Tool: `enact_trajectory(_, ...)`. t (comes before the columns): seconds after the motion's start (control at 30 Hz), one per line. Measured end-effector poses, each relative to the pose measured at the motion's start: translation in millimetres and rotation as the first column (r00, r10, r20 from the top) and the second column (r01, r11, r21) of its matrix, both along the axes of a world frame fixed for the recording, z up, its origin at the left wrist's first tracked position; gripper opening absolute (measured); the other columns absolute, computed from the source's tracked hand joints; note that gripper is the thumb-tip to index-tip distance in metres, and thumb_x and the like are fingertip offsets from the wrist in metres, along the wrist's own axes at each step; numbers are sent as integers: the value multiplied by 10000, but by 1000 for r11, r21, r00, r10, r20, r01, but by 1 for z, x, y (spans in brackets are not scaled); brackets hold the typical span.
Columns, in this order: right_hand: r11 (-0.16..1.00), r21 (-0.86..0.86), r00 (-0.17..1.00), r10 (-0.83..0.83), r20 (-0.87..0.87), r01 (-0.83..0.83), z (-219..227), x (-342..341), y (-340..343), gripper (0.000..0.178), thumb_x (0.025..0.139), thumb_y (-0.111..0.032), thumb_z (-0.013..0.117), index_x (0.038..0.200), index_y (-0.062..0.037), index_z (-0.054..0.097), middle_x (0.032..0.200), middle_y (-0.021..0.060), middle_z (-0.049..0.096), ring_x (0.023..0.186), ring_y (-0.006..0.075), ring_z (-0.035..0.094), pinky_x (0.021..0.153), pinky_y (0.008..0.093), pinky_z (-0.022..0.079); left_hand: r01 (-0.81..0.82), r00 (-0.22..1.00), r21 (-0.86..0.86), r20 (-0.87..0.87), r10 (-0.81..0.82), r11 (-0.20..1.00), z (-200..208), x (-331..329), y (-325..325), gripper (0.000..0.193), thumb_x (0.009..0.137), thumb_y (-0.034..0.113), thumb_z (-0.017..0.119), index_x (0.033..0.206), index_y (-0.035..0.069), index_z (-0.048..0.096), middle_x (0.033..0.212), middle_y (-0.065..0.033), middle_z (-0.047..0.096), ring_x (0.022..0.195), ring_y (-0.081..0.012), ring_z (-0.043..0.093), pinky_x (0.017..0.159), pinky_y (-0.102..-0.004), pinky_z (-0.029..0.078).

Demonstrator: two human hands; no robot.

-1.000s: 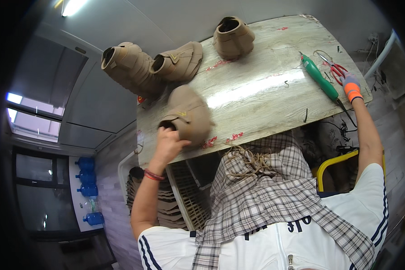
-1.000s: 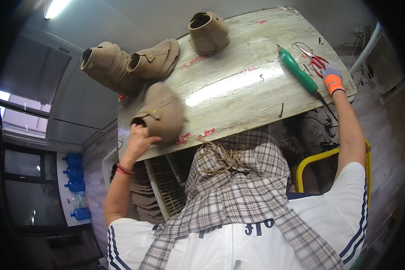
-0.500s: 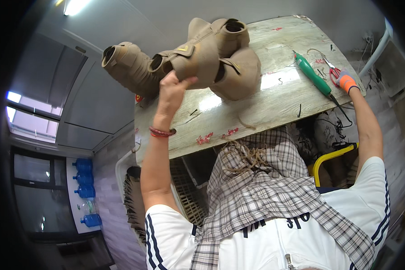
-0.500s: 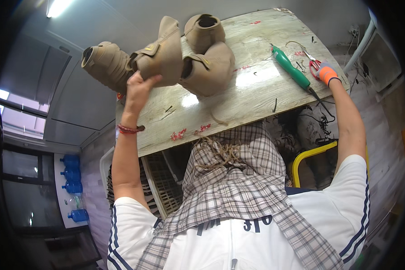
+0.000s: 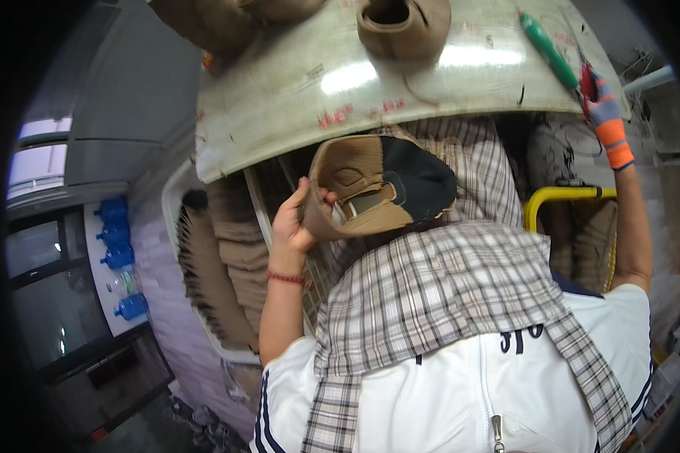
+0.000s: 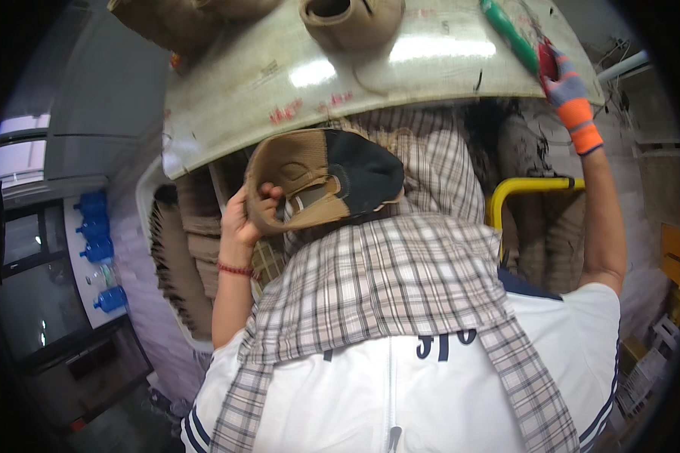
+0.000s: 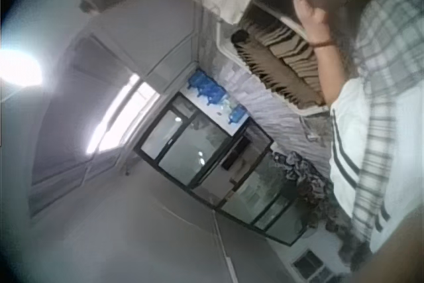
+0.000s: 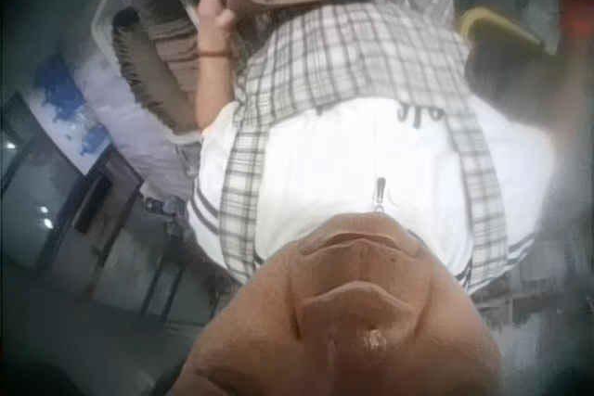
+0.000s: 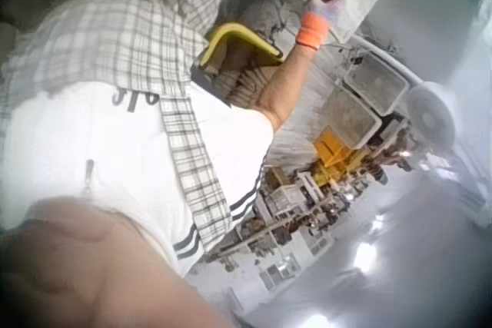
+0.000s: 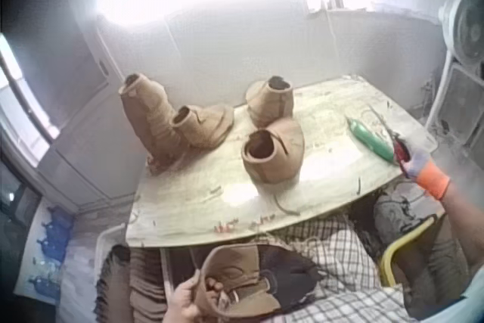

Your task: The person repeatedly trims the edges of shoe uppers using a rotary cutter and then uses scissors to cut the interior lining. Finished pieces are placed on the table while new uppers are taken from a yellow basket.

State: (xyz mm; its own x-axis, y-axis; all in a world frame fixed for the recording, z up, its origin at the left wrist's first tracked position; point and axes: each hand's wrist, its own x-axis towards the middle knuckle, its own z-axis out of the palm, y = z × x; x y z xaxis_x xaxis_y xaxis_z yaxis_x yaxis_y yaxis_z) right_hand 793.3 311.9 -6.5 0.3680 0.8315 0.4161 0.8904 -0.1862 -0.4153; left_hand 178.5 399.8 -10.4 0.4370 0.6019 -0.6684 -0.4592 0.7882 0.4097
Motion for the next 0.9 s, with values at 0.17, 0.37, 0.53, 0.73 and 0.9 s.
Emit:
enact_trajectory(0.17,938,5,596,224,-771,-346,-7,-180,-8,343,820,-81,694,1135,1,583,1090,154,656,951,222,672,799,295,527,14,999,-17,42,-13,1000,-41,-6,-21,504,954,449,526,896,-47,593,844,-159,624,771,-257,640,668,-356,557)
enact_trajectory(0.37,674,-263,718,682,-135,-690,-11,-253,10,370,696,-216,749,993,-72,582,972,132,594,942,320,550,821,402,450,-198,977,167,111,181,966,-43,8,-50,451,960,434,519,1037,2,620,1027,-109,644,1041,-258,589,997,-446,429)
enact_trajectory(0.53,645,-440,734,677,-51,-625,-20,-260,10,382,682,-259,745,996,-106,588,901,124,580,898,315,558,813,401,447,-242,966,259,157,206,935,-60,18,-52,252,933,223,567,1087,27,609,1060,-83,621,1069,-216,537,1020,-368,399)
enact_trajectory(0.73,673,-444,730,681,60,-591,-19,-249,11,419,679,-291,751,1008,-92,586,895,139,590,882,320,569,820,407,447,-254,966,561,188,177,788,-108,35,-49,263,896,61,634,1153,57,583,1165,-49,600,1122,-161,541,993,-315,436)
enact_trajectory(0.9,678,-408,740,673,7,-612,-13,-255,11,414,676,-300,761,988,-93,584,880,130,592,875,315,573,811,402,450,-123,989,609,12,146,784,-104,59,-42,358,936,194,613,1248,41,527,1214,-68,579,1121,-195,549,954,-356,483)
